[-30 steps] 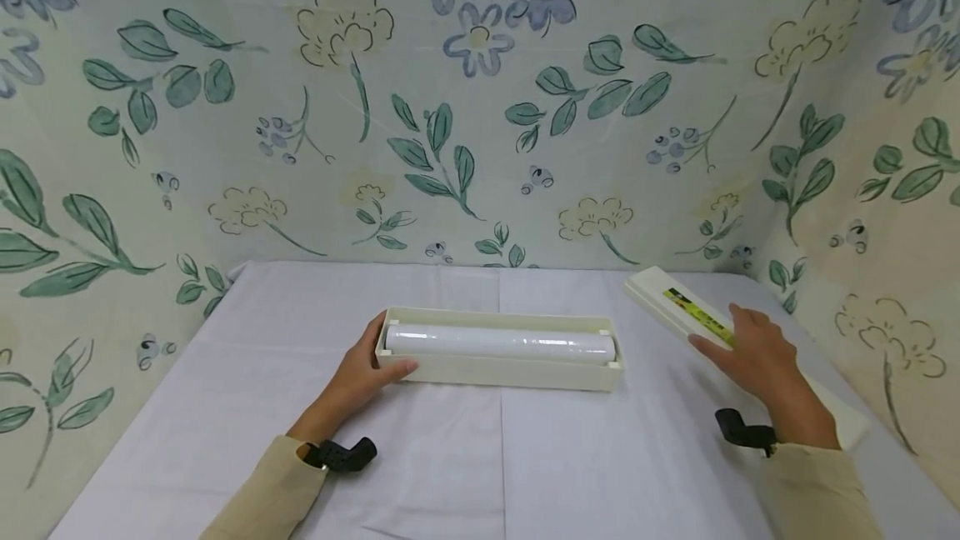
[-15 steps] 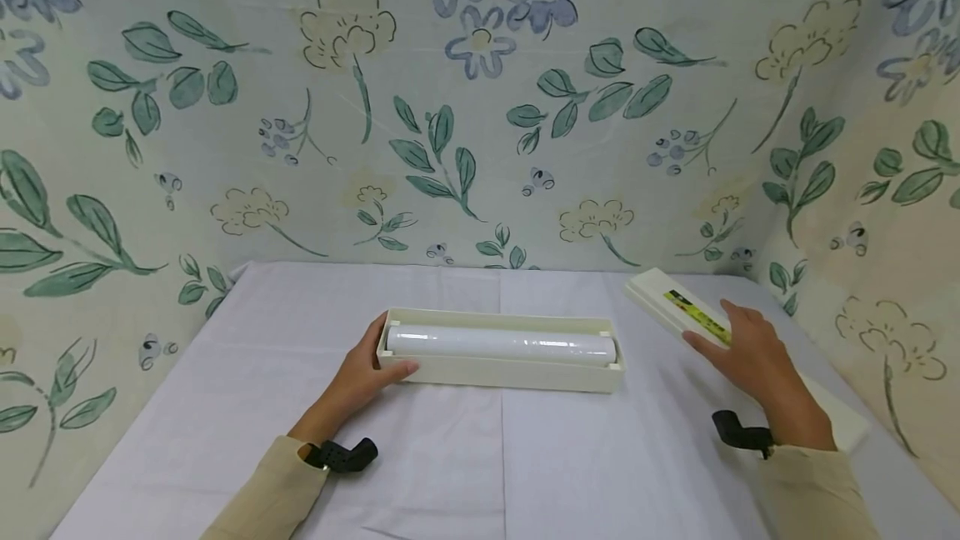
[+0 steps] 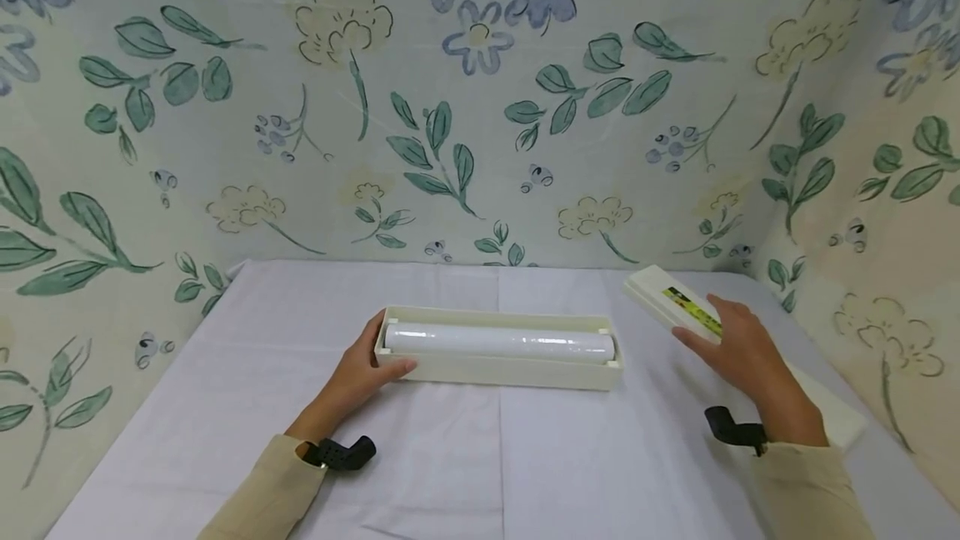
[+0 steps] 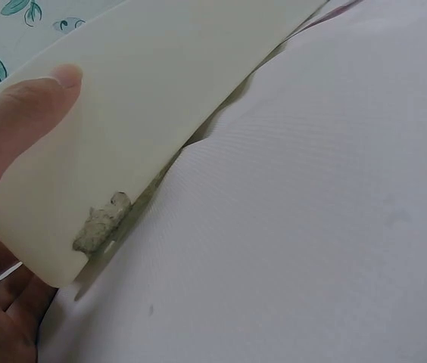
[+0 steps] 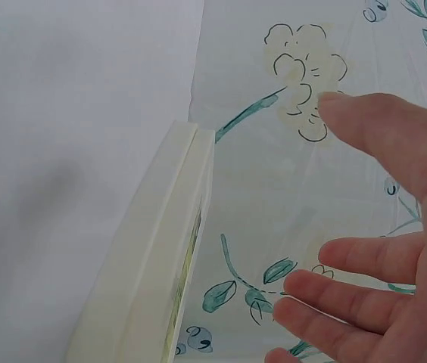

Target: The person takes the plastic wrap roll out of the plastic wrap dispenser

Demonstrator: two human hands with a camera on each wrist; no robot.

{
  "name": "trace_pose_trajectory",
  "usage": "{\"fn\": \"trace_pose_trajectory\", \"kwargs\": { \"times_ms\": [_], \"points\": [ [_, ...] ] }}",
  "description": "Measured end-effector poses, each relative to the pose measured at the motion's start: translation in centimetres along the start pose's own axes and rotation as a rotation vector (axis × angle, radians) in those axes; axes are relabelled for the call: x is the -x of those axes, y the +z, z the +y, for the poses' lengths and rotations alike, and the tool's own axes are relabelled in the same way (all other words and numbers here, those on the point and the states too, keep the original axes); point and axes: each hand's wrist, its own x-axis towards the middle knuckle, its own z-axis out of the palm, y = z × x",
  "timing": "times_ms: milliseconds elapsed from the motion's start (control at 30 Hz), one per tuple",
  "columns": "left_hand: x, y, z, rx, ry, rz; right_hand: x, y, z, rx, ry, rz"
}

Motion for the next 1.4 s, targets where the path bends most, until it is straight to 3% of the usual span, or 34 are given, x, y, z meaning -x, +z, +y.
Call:
{"fn": "trace_pose_trajectory", "kwargs": {
  "times_ms": [533,767,1400],
  "points": [
    [-0.1,0.1,0.1,-0.009,0.025,0.002,0.1,0.3,-1.6,-0.004,-0.05,0.0],
    [0.0,0.0,-0.1,-0.007,0.017,0.005,-0.1,0.5,-2.4,-0.005,-0.032,-0.02],
    [-0.3,0.2,0.0,-0.013,0.01,-0.004,0.0,0.5,-3.7,-0.037,-0.123,-0.003]
  ]
}}
